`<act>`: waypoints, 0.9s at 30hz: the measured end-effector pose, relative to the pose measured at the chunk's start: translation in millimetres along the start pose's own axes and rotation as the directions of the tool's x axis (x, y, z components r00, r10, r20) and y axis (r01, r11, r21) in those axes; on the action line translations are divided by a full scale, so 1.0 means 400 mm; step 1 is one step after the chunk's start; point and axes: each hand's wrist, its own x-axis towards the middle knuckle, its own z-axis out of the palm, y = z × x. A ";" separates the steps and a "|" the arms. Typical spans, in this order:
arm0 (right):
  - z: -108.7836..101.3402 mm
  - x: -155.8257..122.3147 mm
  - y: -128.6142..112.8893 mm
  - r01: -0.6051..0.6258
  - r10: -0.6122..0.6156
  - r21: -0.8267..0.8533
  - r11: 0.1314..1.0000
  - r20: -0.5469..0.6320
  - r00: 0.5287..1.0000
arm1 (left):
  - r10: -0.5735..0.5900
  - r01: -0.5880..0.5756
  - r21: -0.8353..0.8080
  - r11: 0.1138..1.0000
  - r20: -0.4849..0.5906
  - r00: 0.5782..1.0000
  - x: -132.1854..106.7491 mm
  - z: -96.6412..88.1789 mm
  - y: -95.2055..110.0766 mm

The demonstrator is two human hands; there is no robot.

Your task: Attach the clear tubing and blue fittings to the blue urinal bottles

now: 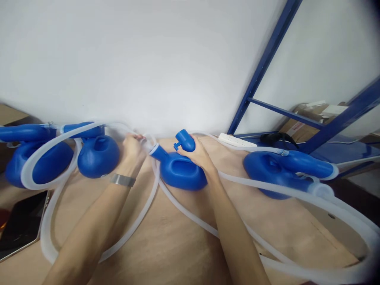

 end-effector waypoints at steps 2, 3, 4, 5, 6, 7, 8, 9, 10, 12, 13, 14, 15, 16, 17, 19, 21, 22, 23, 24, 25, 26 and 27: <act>0.001 -0.002 0.000 -0.003 0.004 0.011 1.000 -0.018 1.000 | 0.025 -0.025 0.002 1.000 -0.043 0.999 0.037 -0.023 -0.001; 0.001 -0.003 0.000 -0.003 0.003 0.016 1.000 -0.021 1.000 | 0.076 -0.074 0.052 0.996 -0.034 0.997 0.053 -0.035 0.000; 0.001 -0.003 0.000 0.000 0.001 0.024 1.000 -0.017 1.000 | 0.147 -0.145 0.140 0.979 -0.001 0.989 0.067 -0.045 0.002; 0.001 -0.003 0.000 0.005 -0.004 0.034 0.999 -0.013 1.000 | 0.214 -0.225 0.266 0.937 0.071 0.974 0.080 -0.054 0.004; 0.001 -0.003 0.000 0.011 -0.010 0.042 0.999 -0.011 1.000 | 0.252 -0.301 0.398 0.866 0.171 0.952 0.090 -0.062 0.006; 0.001 -0.004 -0.001 0.017 -0.017 0.046 0.999 -0.011 1.000 | 0.248 -0.359 0.508 0.783 0.274 0.929 0.098 -0.068 0.007; 0.000 -0.004 -0.003 0.021 -0.021 0.047 0.999 -0.012 1.000 | 0.209 -0.389 0.581 0.715 0.353 0.912 0.105 -0.073 0.007; -0.001 -0.004 -0.005 0.022 -0.021 0.042 0.999 -0.014 1.000 | 0.155 -0.392 0.627 0.673 0.398 0.904 0.109 -0.077 0.007; -0.002 -0.005 -0.007 0.019 -0.019 0.032 0.999 -0.015 1.000 | 0.100 -0.378 0.653 0.657 0.421 0.901 0.111 -0.081 0.007; -0.005 -0.007 -0.016 0.005 -0.005 0.016 1.000 -0.006 1.000 | 0.008 -0.326 0.664 0.673 0.435 0.900 0.107 -0.086 0.007; -0.006 -0.008 -0.022 -0.005 0.005 0.014 1.000 0.001 1.000 | -0.041 -0.301 0.663 0.685 0.448 0.893 0.101 -0.088 0.009; -0.008 -0.010 -0.028 -0.015 0.015 0.016 1.000 0.013 1.000 | -0.088 -0.279 0.654 0.703 0.470 0.878 0.091 -0.090 0.014; -0.009 -0.012 -0.035 -0.025 0.025 0.022 0.999 0.026 0.999 | -0.127 -0.262 0.638 0.724 0.497 0.859 0.079 -0.092 0.022; -0.010 -0.015 -0.042 -0.033 0.032 0.031 0.999 0.040 0.999 | -0.156 -0.247 0.614 0.749 0.526 0.836 0.063 -0.095 0.033; -0.011 -0.018 -0.050 -0.040 0.038 0.041 0.998 0.055 0.998 | -0.173 -0.245 0.587 0.772 0.564 0.808 0.045 -0.098 0.047; -0.013 -0.023 -0.063 -0.048 0.043 0.058 0.997 0.082 0.996 | -0.148 -0.313 0.539 0.782 0.649 0.746 0.005 -0.110 0.081; -0.013 -0.029 -0.073 -0.055 0.048 0.072 0.996 0.090 0.995 | -0.044 -0.476 0.511 0.716 0.714 0.699 -0.037 -0.125 0.115; -0.013 -0.031 -0.076 -0.060 0.053 0.076 0.995 0.092 0.994 | 0.002 -0.555 0.506 0.660 0.738 0.675 -0.057 -0.133 0.130; -0.014 -0.032 -0.079 -0.065 0.058 0.080 0.995 0.091 0.994 | 0.021 -0.611 0.509 0.606 0.757 0.653 -0.075 -0.140 0.143; -0.014 -0.034 -0.081 -0.070 0.062 0.084 0.994 0.093 0.994 | 0.009 -0.636 0.517 0.573 0.771 0.636 -0.091 -0.147 0.153; -0.015 -0.036 -0.083 -0.071 0.062 0.091 0.993 0.101 0.993 | -0.028 -0.640 0.523 0.563 0.786 0.618 -0.104 -0.152 0.162; -0.016 -0.037 -0.086 -0.067 0.056 0.095 0.993 0.115 0.992 | -0.076 -0.631 0.525 0.571 0.799 0.596 -0.115 -0.155 0.169; -0.018 -0.039 -0.089 -0.057 0.045 0.097 0.994 0.130 0.991 | -0.115 -0.619 0.526 0.584 0.808 0.578 -0.124 -0.157 0.175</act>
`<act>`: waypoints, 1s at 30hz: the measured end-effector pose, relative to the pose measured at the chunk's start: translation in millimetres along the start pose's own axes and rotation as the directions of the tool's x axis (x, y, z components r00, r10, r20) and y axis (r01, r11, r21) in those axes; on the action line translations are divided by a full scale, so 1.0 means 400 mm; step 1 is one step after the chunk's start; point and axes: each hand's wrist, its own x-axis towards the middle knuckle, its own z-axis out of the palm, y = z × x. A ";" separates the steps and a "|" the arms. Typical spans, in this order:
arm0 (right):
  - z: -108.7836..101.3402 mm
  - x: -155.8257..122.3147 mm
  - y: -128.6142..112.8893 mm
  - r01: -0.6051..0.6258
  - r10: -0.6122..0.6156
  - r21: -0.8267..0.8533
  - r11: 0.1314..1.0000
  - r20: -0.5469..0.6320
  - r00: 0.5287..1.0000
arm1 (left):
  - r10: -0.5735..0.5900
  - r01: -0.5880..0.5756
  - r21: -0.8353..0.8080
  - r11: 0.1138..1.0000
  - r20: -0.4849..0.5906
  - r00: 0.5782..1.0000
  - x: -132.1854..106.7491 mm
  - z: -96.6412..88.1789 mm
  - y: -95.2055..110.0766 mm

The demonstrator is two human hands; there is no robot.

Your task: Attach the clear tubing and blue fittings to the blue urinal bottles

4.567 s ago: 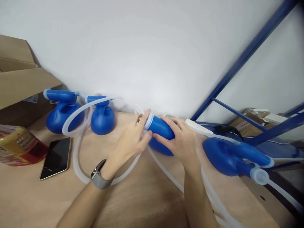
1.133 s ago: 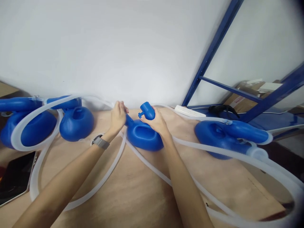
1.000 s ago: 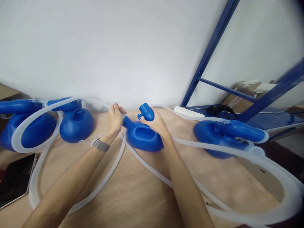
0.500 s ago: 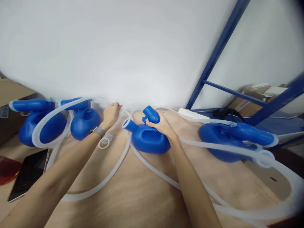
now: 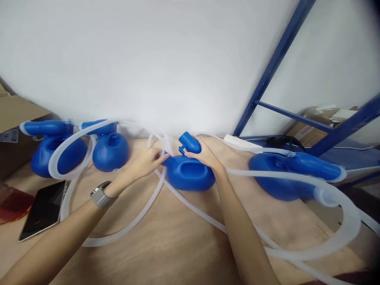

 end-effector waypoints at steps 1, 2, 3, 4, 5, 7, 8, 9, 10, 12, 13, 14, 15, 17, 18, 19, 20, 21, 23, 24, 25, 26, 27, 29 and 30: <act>-0.002 -0.002 -0.003 0.014 -0.014 -0.005 1.000 0.018 1.000 | -0.011 0.012 -0.015 1.000 0.022 1.000 -0.004 -0.001 0.007; -0.003 -0.004 -0.007 0.030 -0.029 -0.016 0.999 0.037 0.999 | -0.032 0.033 -0.030 0.999 0.027 0.999 -0.007 -0.003 0.014; -0.005 -0.006 -0.010 0.045 -0.043 -0.032 0.998 0.055 0.998 | -0.058 0.060 -0.053 0.997 0.044 0.997 -0.008 -0.006 0.019; -0.007 -0.007 -0.014 0.059 -0.056 -0.048 0.997 0.066 0.996 | -0.082 0.089 -0.084 0.992 0.081 0.993 -0.008 -0.010 0.025; -0.008 -0.009 -0.016 0.071 -0.066 -0.063 0.996 0.074 0.995 | -0.102 0.117 -0.117 0.986 0.128 0.987 -0.009 -0.014 0.030; -0.010 -0.011 -0.019 0.087 -0.081 -0.081 0.993 0.078 0.994 | -0.112 0.141 -0.156 0.978 0.180 0.977 -0.015 -0.021 0.038; -0.011 -0.011 -0.020 0.090 -0.084 -0.084 0.992 0.075 0.994 | -0.102 0.127 -0.154 0.980 0.159 0.982 -0.020 -0.024 0.041; -0.011 -0.011 -0.019 0.087 -0.082 -0.086 0.992 0.068 0.994 | -0.093 0.107 -0.137 0.985 0.104 0.990 -0.027 -0.025 0.044; -0.011 -0.011 -0.019 0.079 -0.074 -0.085 0.993 0.061 0.995 | -0.085 0.088 -0.114 0.990 0.034 0.996 -0.034 -0.025 0.047; -0.010 -0.011 -0.017 0.055 -0.051 -0.075 0.996 0.053 0.997 | -0.069 0.064 -0.096 0.993 -0.054 0.996 -0.049 -0.022 0.050; -0.010 -0.011 -0.016 0.048 -0.044 -0.064 0.997 0.056 0.997 | -0.071 0.066 -0.097 0.993 -0.055 0.996 -0.056 -0.019 0.052; -0.009 -0.011 -0.016 0.046 -0.043 -0.052 0.998 0.065 0.997 | -0.082 0.079 -0.098 0.992 -0.036 0.996 -0.061 -0.015 0.053; -0.008 -0.012 -0.016 0.050 -0.047 -0.039 0.998 0.077 0.996 | -0.098 0.096 -0.098 0.991 -0.017 0.995 -0.064 -0.011 0.053; -0.007 -0.014 -0.018 0.060 -0.057 -0.024 0.998 0.090 0.994 | -0.128 0.128 -0.108 0.986 0.010 0.992 -0.066 -0.002 0.054; -0.006 -0.015 -0.019 0.059 -0.057 -0.023 0.998 0.091 0.994 | -0.140 0.141 -0.126 0.982 0.018 0.990 -0.066 0.002 0.054; -0.006 -0.015 -0.019 0.054 -0.051 -0.027 0.998 0.089 0.995 | -0.148 0.150 -0.155 0.977 0.023 0.989 -0.064 0.006 0.053; -0.006 -0.016 -0.020 0.049 -0.046 -0.030 0.998 0.085 0.995 | -0.153 0.156 -0.189 0.970 0.032 0.988 -0.062 0.008 0.051; -0.006 -0.017 -0.020 0.047 -0.044 -0.032 0.998 0.081 0.996 | -0.151 0.157 -0.224 0.962 0.047 0.987 -0.060 0.008 0.049; -0.007 -0.017 -0.019 0.052 -0.050 -0.027 0.998 0.078 0.996 | -0.137 0.155 -0.292 0.944 0.082 0.987 -0.054 0.005 0.043; -0.008 -0.017 -0.018 0.057 -0.055 -0.022 0.998 0.078 0.995 | -0.129 0.153 -0.321 0.935 0.094 0.987 -0.050 0.003 0.039; -0.009 -0.016 -0.017 0.062 -0.060 -0.019 0.998 0.082 0.995 | -0.123 0.153 -0.346 0.926 0.108 0.986 -0.047 -0.001 0.035; -0.010 -0.016 -0.017 0.066 -0.065 -0.018 0.998 0.085 0.994 | -0.120 0.157 -0.365 0.918 0.123 0.985 -0.043 -0.005 0.031; -0.011 -0.016 -0.016 0.071 -0.069 -0.018 0.997 0.085 0.994 | -0.121 0.164 -0.381 0.910 0.135 0.983 -0.040 -0.009 0.027; -0.011 -0.016 -0.015 0.080 -0.079 -0.020 0.997 0.076 0.994 | -0.121 0.178 -0.401 0.899 0.162 0.979 -0.035 -0.015 0.019; -0.011 -0.017 -0.016 0.081 -0.079 -0.016 0.997 0.072 0.994 | -0.114 0.178 -0.403 0.898 0.179 0.977 -0.033 -0.018 0.017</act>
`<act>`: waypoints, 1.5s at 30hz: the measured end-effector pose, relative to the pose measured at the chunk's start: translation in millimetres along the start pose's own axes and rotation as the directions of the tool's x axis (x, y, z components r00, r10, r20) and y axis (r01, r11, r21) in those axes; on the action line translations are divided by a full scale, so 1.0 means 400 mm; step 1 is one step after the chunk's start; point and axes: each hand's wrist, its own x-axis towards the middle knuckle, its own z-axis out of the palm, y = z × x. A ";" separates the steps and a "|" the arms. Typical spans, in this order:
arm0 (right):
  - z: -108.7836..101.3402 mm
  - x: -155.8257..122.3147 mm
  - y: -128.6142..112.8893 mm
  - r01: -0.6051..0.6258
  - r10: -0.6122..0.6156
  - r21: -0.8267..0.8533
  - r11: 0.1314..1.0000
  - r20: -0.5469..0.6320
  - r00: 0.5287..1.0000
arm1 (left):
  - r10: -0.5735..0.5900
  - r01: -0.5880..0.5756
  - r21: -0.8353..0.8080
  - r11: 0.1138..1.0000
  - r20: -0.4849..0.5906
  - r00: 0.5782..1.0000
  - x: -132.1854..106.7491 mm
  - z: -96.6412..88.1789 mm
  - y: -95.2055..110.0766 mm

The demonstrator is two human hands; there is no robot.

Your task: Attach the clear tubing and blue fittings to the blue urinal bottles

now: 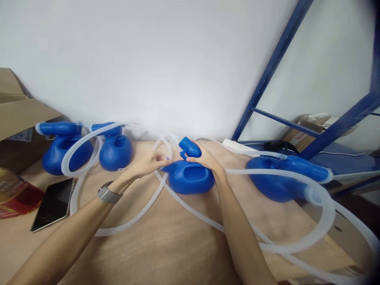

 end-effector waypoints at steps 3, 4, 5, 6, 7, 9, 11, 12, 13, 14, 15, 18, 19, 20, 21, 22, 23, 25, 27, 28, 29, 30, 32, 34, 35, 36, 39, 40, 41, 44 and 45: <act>0.004 -0.003 -0.003 -0.016 0.015 0.028 0.999 0.025 1.000 | 0.017 -0.018 0.024 1.000 0.029 0.999 0.003 -0.005 0.000; 0.005 -0.004 -0.004 -0.023 0.022 0.037 0.999 0.038 0.999 | 0.018 -0.019 0.036 0.999 0.028 0.999 0.004 -0.006 0.001; 0.005 -0.005 -0.006 -0.027 0.025 0.041 0.999 0.042 0.999 | 0.014 -0.015 0.045 0.999 0.023 1.000 0.005 -0.008 0.001; 0.004 -0.007 -0.008 -0.028 0.026 0.039 0.999 0.039 0.999 | 0.007 -0.008 0.041 0.999 0.019 1.000 0.007 -0.012 0.000; 0.002 -0.008 -0.010 -0.026 0.025 0.035 0.999 0.034 0.999 | -0.002 0.001 0.019 1.000 0.029 1.000 0.008 -0.017 -0.003; -0.002 -0.013 -0.013 -0.026 0.026 0.025 0.999 0.027 0.999 | -0.016 0.022 -0.061 0.998 0.102 0.995 0.008 -0.035 -0.013; -0.006 -0.017 -0.014 -0.030 0.030 0.014 0.999 0.023 0.999 | -0.024 0.041 -0.096 0.995 0.172 0.985 0.003 -0.058 -0.031; -0.007 -0.018 -0.013 -0.032 0.032 0.007 0.999 0.021 0.999 | -0.033 0.045 -0.067 0.997 0.168 0.985 -0.002 -0.068 -0.043; -0.007 -0.019 -0.011 -0.032 0.032 -0.003 0.999 0.018 0.999 | -0.045 0.046 -0.011 0.999 0.129 0.991 -0.010 -0.077 -0.055; -0.008 -0.018 -0.009 -0.029 0.029 -0.014 0.999 0.016 0.999 | -0.057 0.054 0.057 0.997 0.058 0.997 -0.021 -0.083 -0.067; -0.009 -0.016 -0.006 -0.023 0.023 -0.026 0.999 0.019 1.000 | -0.069 0.071 0.123 0.990 -0.021 0.997 -0.034 -0.086 -0.080; -0.021 -0.007 -0.006 0.006 -0.003 -0.112 0.994 0.027 1.000 | -0.101 0.133 0.266 0.955 -0.131 0.986 -0.083 -0.075 -0.115; -0.028 -0.004 -0.012 0.017 -0.014 -0.182 0.983 0.018 1.000 | -0.109 0.139 0.309 0.941 -0.115 0.987 -0.099 -0.068 -0.124; -0.037 -0.003 -0.022 0.028 -0.028 -0.269 0.963 0.004 1.000 | -0.114 0.137 0.350 0.927 -0.084 0.990 -0.114 -0.061 -0.129; -0.045 -0.003 -0.038 0.042 -0.047 -0.362 0.931 -0.006 0.999 | -0.113 0.126 0.382 0.916 -0.058 0.992 -0.127 -0.054 -0.130; -0.051 -0.005 -0.058 0.063 -0.075 -0.444 0.894 -0.010 0.997 | -0.101 0.115 0.398 0.910 -0.057 0.993 -0.136 -0.050 -0.126; -0.053 -0.009 -0.082 0.095 -0.113 -0.503 0.859 -0.005 0.994 | -0.079 0.107 0.394 0.913 -0.087 0.993 -0.142 -0.049 -0.115; -0.039 -0.022 -0.139 0.201 -0.223 -0.541 0.817 0.024 0.974 | -0.016 0.082 0.313 0.946 -0.208 0.978 -0.143 -0.056 -0.075; -0.002 -0.039 -0.194 0.339 -0.372 -0.521 0.784 0.043 0.927 | 0.057 0.005 0.182 0.983 -0.332 0.942 -0.137 -0.069 -0.014; 0.023 -0.048 -0.218 0.407 -0.447 -0.509 0.759 0.048 0.893 | 0.097 -0.051 0.134 0.990 -0.365 0.926 -0.134 -0.076 0.021; 0.050 -0.057 -0.239 0.472 -0.511 -0.501 0.726 0.066 0.857 | 0.145 -0.110 0.111 0.988 -0.392 0.908 -0.133 -0.081 0.056; 0.075 -0.065 -0.255 0.531 -0.564 -0.497 0.686 0.096 0.820 | 0.193 -0.162 0.110 0.981 -0.408 0.892 -0.134 -0.084 0.090; 0.114 -0.079 -0.279 0.613 -0.631 -0.500 0.613 0.157 0.759 | 0.263 -0.216 0.155 0.964 -0.435 0.861 -0.141 -0.089 0.146; 0.128 -0.091 -0.296 0.645 -0.663 -0.510 0.569 0.179 0.727 | 0.263 -0.179 0.220 0.959 -0.449 0.854 -0.154 -0.094 0.183; 0.125 -0.095 -0.303 0.639 -0.667 -0.524 0.562 0.168 0.725 | 0.247 -0.146 0.243 0.959 -0.466 0.850 -0.160 -0.098 0.194; 0.118 -0.099 -0.311 0.621 -0.661 -0.539 0.569 0.149 0.735 | 0.227 -0.113 0.253 0.961 -0.489 0.842 -0.166 -0.104 0.200; 0.088 -0.107 -0.331 0.531 -0.587 -0.536 0.656 0.079 0.805 | 0.201 -0.067 0.249 0.966 -0.566 0.800 -0.180 -0.127 0.202; 0.080 -0.107 -0.335 0.500 -0.555 -0.508 0.701 0.051 0.830 | 0.209 -0.064 0.259 0.964 -0.580 0.787 -0.183 -0.133 0.201; 0.075 -0.107 -0.338 0.476 -0.527 -0.467 0.746 0.025 0.850 | 0.225 -0.066 0.278 0.958 -0.593 0.773 -0.187 -0.138 0.201; 0.073 -0.103 -0.338 0.426 -0.464 -0.290 0.857 -0.072 0.883 | 0.313 -0.115 0.338 0.934 -0.618 0.721 -0.201 -0.140 0.208; 0.076 -0.101 -0.337 0.414 -0.443 -0.221 0.883 -0.100 0.891 | 0.341 -0.143 0.348 0.927 -0.617 0.709 -0.207 -0.139 0.212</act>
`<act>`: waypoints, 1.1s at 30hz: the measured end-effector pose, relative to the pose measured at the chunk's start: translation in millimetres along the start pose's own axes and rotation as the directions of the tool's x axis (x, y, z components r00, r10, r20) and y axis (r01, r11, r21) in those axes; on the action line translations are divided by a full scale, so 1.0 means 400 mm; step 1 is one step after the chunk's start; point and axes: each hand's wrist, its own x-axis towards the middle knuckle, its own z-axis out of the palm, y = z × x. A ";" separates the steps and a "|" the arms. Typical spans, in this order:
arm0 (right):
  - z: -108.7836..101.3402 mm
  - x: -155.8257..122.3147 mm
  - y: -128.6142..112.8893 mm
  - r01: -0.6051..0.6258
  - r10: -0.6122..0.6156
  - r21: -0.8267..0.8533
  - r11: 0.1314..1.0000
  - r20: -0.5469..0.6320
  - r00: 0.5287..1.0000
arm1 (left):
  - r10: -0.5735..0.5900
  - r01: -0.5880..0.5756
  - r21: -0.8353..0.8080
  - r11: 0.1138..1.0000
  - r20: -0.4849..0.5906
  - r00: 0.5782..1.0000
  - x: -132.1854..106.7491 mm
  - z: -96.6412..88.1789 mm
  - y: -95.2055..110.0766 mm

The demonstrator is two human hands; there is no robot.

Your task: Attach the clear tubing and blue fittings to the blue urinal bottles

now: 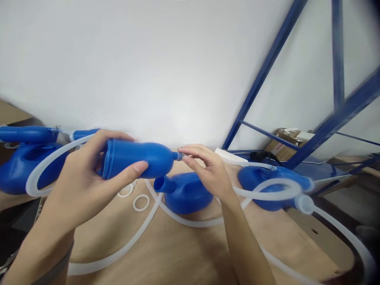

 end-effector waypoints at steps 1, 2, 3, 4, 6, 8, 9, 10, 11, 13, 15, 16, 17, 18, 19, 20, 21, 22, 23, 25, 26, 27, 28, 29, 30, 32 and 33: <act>0.003 0.000 0.000 -0.029 0.030 0.064 0.998 -0.016 0.999 | 0.028 -0.028 -0.015 1.000 -0.008 1.000 -0.003 -0.004 0.006; 0.006 0.000 0.000 -0.059 0.063 0.120 0.991 -0.024 0.998 | 0.050 -0.050 -0.031 0.998 -0.006 0.999 -0.007 -0.008 0.013; 0.008 0.000 -0.001 -0.093 0.098 0.165 0.982 -0.023 0.995 | 0.068 -0.068 -0.046 0.997 0.007 0.998 -0.009 -0.012 0.018; 0.010 0.000 -0.002 -0.132 0.137 0.202 0.970 -0.011 0.990 | 0.083 -0.081 -0.058 0.995 0.020 0.996 -0.011 -0.015 0.023; 0.015 -0.001 -0.002 -0.213 0.218 0.282 0.935 0.015 0.976 | 0.099 -0.096 -0.065 0.993 0.046 0.994 -0.013 -0.022 0.028; 0.021 -0.002 0.004 -0.266 0.275 0.381 0.886 0.030 0.961 | 0.099 -0.096 -0.045 0.994 0.069 0.993 -0.014 -0.026 0.029; 0.026 -0.001 0.008 -0.277 0.296 0.429 0.860 0.024 0.955 | 0.093 -0.091 -0.030 0.995 0.076 0.993 -0.015 -0.026 0.028; 0.031 -0.001 0.012 -0.278 0.313 0.472 0.837 0.005 0.950 | 0.085 -0.084 -0.016 0.996 0.074 0.994 -0.015 -0.025 0.027; 0.038 -0.001 0.016 -0.271 0.328 0.507 0.818 -0.024 0.944 | 0.076 -0.076 -0.006 0.997 0.065 0.995 -0.016 -0.023 0.027; 0.052 -0.001 0.020 -0.233 0.343 0.543 0.807 -0.109 0.933 | 0.048 -0.048 0.001 0.999 0.027 0.998 -0.015 -0.017 0.024; 0.065 -0.004 0.017 -0.159 0.305 0.526 0.836 -0.204 0.930 | -0.011 0.011 -0.011 1.000 -0.011 1.000 -0.013 -0.011 0.020; 0.069 -0.005 0.012 -0.115 0.262 0.487 0.866 -0.247 0.933 | -0.053 0.052 -0.025 0.998 -0.024 0.998 -0.011 -0.008 0.017; 0.073 -0.007 0.006 -0.067 0.205 0.424 0.903 -0.288 0.936 | -0.095 0.093 -0.050 0.994 -0.032 0.995 -0.009 -0.006 0.013; 0.074 -0.010 -0.001 -0.018 0.135 0.340 0.940 -0.326 0.936 | -0.136 0.132 -0.086 0.987 -0.043 0.990 -0.006 -0.005 0.009; 0.073 -0.012 -0.009 0.037 0.053 0.236 0.971 -0.361 0.931 | -0.185 0.177 -0.131 0.975 -0.055 0.981 -0.002 -0.004 0.005; 0.070 -0.015 -0.016 0.101 -0.047 0.121 0.987 -0.388 0.920 | -0.241 0.224 -0.184 0.957 -0.075 0.968 0.001 -0.004 0.001; 0.065 -0.017 -0.022 0.171 -0.154 0.008 0.985 -0.393 0.906 | -0.301 0.272 -0.241 0.932 -0.091 0.949 0.004 -0.005 -0.002; 0.060 -0.019 -0.026 0.242 -0.258 -0.090 0.966 -0.370 0.892 | -0.355 0.313 -0.293 0.903 -0.100 0.930 0.007 -0.006 -0.003; 0.053 -0.020 -0.030 0.304 -0.343 -0.166 0.938 -0.324 0.882 | -0.395 0.344 -0.328 0.880 -0.102 0.913 0.009 -0.007 -0.004; 0.042 -0.022 -0.032 0.370 -0.424 -0.250 0.895 -0.214 0.880 | -0.380 0.327 -0.335 0.884 -0.107 0.919 0.009 -0.008 -0.001; 0.038 -0.023 -0.031 0.366 -0.417 -0.266 0.892 -0.171 0.893 | -0.326 0.279 -0.307 0.910 -0.114 0.938 0.007 -0.007 0.003; 0.034 -0.023 -0.029 0.342 -0.390 -0.274 0.899 -0.144 0.910 | -0.261 0.223 -0.262 0.939 -0.119 0.958 0.004 -0.005 0.007; 0.031 -0.023 -0.026 0.311 -0.355 -0.278 0.909 -0.124 0.927 | -0.197 0.169 -0.210 0.963 -0.120 0.973 0.000 -0.002 0.012; 0.028 -0.022 -0.023 0.275 -0.314 -0.280 0.920 -0.104 0.944 | -0.149 0.130 -0.159 0.979 -0.109 0.983 -0.004 0.003 0.017; 0.024 -0.021 -0.019 0.241 -0.273 -0.283 0.928 -0.081 0.959 | -0.120 0.109 -0.117 0.987 -0.090 0.989 -0.009 0.008 0.021; 0.014 -0.018 -0.012 0.199 -0.208 -0.276 0.940 -0.003 0.978 | -0.109 0.106 -0.081 0.991 -0.043 0.993 -0.016 0.018 0.026; 0.009 -0.017 -0.008 0.191 -0.183 -0.263 0.946 0.054 0.982 | -0.114 0.111 -0.084 0.990 -0.029 0.993 -0.018 0.023 0.027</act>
